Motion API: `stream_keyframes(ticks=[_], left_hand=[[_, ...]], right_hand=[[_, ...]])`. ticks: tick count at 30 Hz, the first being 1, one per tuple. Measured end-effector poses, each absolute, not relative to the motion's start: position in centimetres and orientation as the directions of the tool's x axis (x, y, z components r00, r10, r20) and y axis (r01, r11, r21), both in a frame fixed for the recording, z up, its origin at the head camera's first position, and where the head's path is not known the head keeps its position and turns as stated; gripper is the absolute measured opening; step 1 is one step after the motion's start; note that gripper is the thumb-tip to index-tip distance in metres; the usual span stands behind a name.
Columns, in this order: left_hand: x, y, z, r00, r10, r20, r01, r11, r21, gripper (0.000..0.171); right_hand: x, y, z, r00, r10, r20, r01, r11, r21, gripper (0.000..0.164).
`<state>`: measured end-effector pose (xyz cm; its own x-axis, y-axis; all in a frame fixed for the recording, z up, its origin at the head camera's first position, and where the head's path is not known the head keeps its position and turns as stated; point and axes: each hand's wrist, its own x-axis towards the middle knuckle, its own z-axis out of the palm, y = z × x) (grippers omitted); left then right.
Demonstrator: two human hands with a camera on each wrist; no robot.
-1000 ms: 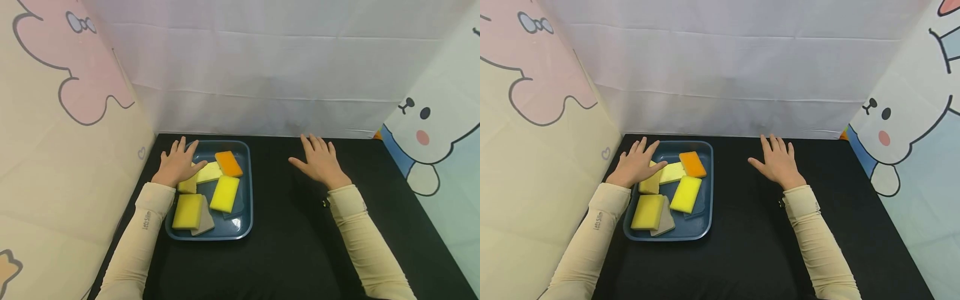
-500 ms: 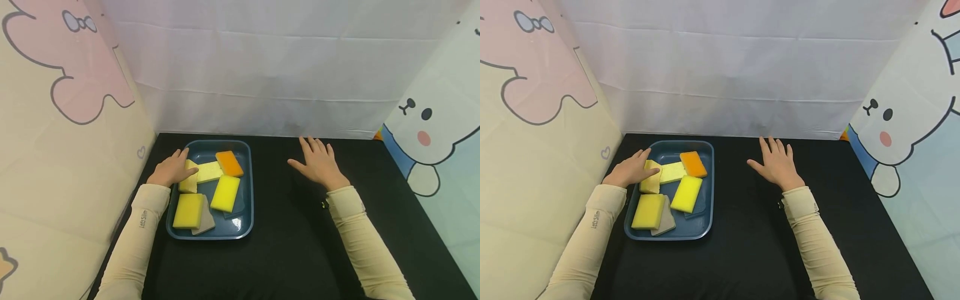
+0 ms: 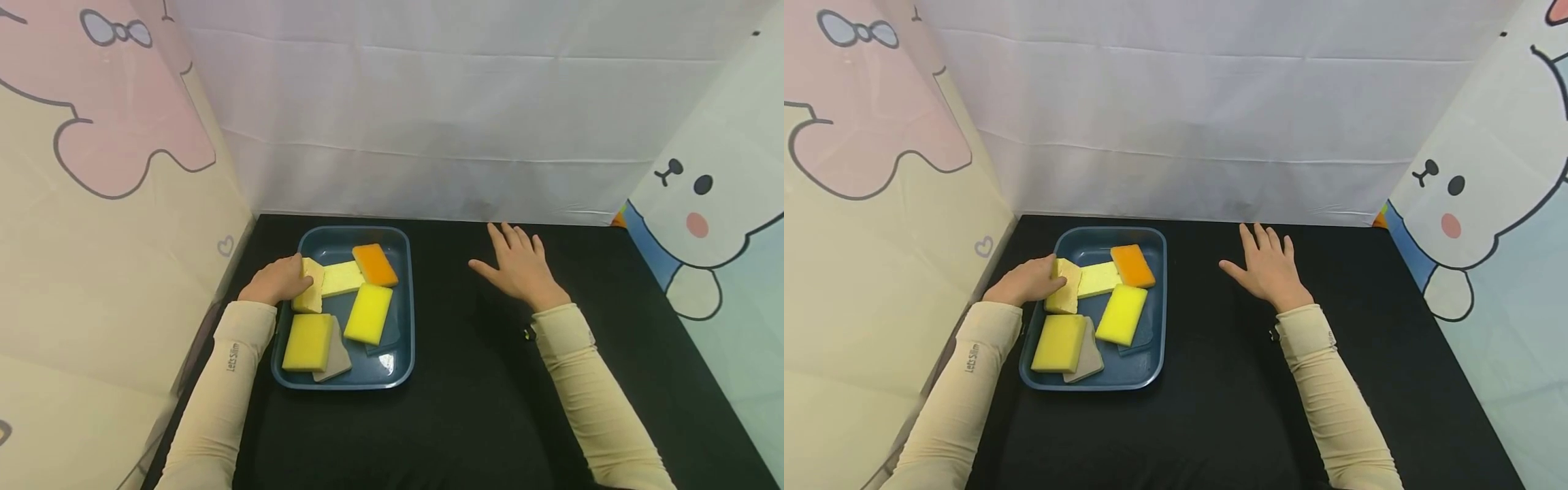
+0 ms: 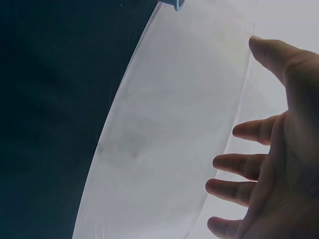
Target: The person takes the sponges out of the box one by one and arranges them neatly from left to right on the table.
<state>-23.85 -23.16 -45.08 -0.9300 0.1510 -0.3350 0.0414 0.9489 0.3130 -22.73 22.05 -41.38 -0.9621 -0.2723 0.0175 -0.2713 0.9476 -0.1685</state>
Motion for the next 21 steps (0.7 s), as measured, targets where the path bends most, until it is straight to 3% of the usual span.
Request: stream_keyframes(ticks=[6,13,21], left_hand=[[-23.8,-23.7,-45.3,-0.927,0.177,-0.331,0.051,0.933,0.357,0.053],[-23.8,-24.1,-45.8,-0.945,0.17,-0.281,0.053,0.923,0.381,0.021],[-24.2,-24.3,-45.7,-0.941,0.133,-0.31,0.012,0.931,0.366,0.005]], right_hand=[[-22.6,22.0,-41.5,-0.962,-0.274,0.014,-0.273,0.948,-0.163,0.091],[-22.7,21.2,-41.4,-0.955,-0.294,0.031,-0.295,0.942,-0.16,0.087],[-23.1,19.4,-41.5,-0.917,-0.395,0.057,-0.399,0.907,-0.132,0.076]])
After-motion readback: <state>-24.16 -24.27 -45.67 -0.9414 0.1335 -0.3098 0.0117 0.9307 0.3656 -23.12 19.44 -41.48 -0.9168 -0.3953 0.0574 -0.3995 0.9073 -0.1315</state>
